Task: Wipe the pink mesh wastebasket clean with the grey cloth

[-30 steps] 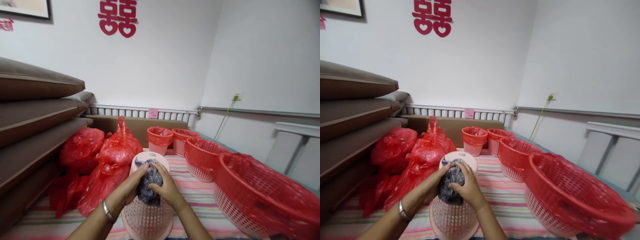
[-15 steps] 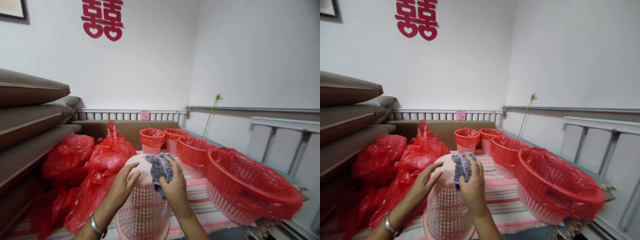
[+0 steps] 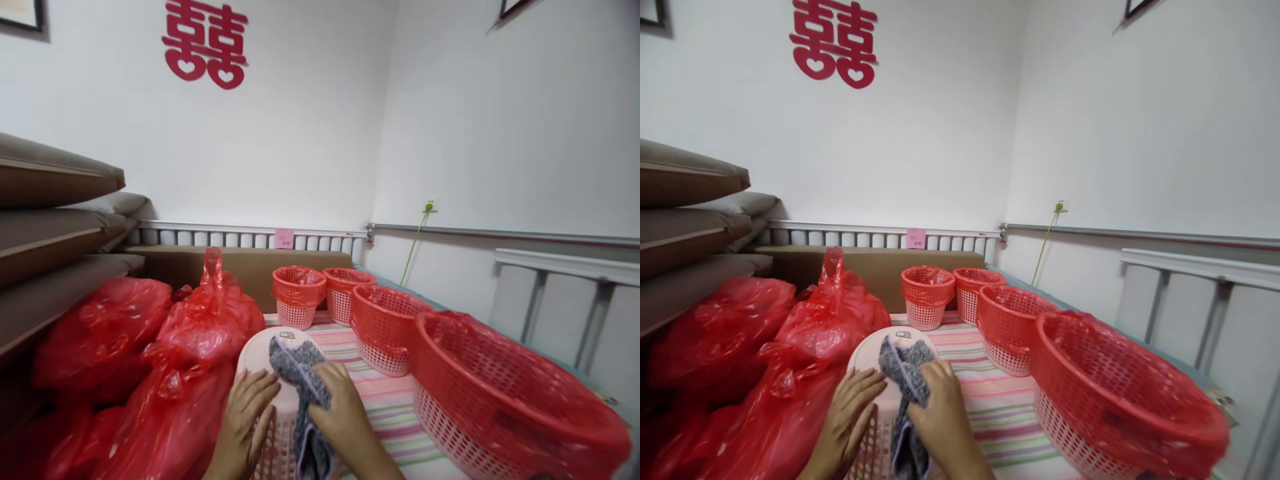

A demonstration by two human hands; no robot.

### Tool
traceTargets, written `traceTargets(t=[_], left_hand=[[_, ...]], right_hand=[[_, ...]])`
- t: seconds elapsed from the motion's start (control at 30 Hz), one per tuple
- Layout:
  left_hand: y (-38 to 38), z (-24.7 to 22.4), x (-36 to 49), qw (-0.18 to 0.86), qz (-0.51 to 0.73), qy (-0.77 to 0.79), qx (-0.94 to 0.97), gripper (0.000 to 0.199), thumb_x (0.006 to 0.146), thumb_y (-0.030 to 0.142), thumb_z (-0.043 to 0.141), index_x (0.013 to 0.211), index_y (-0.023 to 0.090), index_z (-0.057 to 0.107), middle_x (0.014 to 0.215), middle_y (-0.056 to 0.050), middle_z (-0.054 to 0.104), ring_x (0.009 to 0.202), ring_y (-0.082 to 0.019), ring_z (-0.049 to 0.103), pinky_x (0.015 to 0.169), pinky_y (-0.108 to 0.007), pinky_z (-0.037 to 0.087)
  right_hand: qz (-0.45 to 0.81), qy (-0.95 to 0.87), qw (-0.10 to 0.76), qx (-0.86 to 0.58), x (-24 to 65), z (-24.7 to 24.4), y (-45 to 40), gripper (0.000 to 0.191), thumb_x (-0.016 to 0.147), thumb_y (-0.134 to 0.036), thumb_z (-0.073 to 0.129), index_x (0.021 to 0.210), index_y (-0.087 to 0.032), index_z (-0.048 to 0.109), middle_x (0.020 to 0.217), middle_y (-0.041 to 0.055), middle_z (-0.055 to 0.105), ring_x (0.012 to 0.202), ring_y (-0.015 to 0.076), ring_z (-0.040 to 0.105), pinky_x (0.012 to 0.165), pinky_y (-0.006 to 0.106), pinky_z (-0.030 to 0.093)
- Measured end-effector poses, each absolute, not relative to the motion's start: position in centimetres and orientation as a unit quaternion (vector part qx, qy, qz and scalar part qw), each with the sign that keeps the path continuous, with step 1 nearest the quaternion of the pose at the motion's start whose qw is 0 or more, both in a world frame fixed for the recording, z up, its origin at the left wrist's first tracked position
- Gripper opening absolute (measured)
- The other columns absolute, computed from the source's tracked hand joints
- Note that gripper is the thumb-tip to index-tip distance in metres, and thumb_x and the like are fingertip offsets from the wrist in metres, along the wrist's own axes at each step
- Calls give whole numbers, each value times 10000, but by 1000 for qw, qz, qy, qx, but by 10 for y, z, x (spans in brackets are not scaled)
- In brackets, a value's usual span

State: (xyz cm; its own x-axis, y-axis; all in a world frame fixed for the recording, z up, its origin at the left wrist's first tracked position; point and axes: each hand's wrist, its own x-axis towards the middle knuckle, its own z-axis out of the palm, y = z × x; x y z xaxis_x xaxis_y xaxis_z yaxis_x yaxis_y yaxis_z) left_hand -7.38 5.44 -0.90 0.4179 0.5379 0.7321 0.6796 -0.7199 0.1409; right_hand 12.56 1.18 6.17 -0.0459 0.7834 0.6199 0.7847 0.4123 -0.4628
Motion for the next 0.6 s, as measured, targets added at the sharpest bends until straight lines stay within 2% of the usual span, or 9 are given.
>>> traceTargets(t=[0.13,0.33,0.47,0.6], left_hand=[[55,-9,-68,70,-427,-370,-822,332,882,233,447,1199,293,523,1247,-36,613,1208,-223,507,1069,-554,312],[60,-11,-67,61,-430,-361,-825,369,873,260,482,1237,310,447,1259,-7,605,1218,-214,486,1066,-562,292],[63,-5,-69,68,-425,-347,-833,368,861,311,515,1223,282,448,1274,-43,591,1217,-226,479,1052,-561,302],[60,-1,-69,71,-421,-348,-834,343,863,326,514,1197,262,467,1268,-64,595,1214,-228,482,1053,-559,294]], right_hand=[[26,-672,426,-605,140,73,58,242,550,-145,454,744,-193,591,834,56,626,855,218,535,786,304,408],[127,-632,403,-650,150,84,127,195,602,-169,485,747,-176,615,718,26,667,677,183,598,615,252,428],[137,-624,416,-647,150,85,140,173,575,-155,531,715,-182,629,698,16,672,706,195,608,653,264,432],[123,-572,489,-648,145,76,113,289,621,-192,516,892,-169,614,873,60,681,830,210,610,745,291,448]])
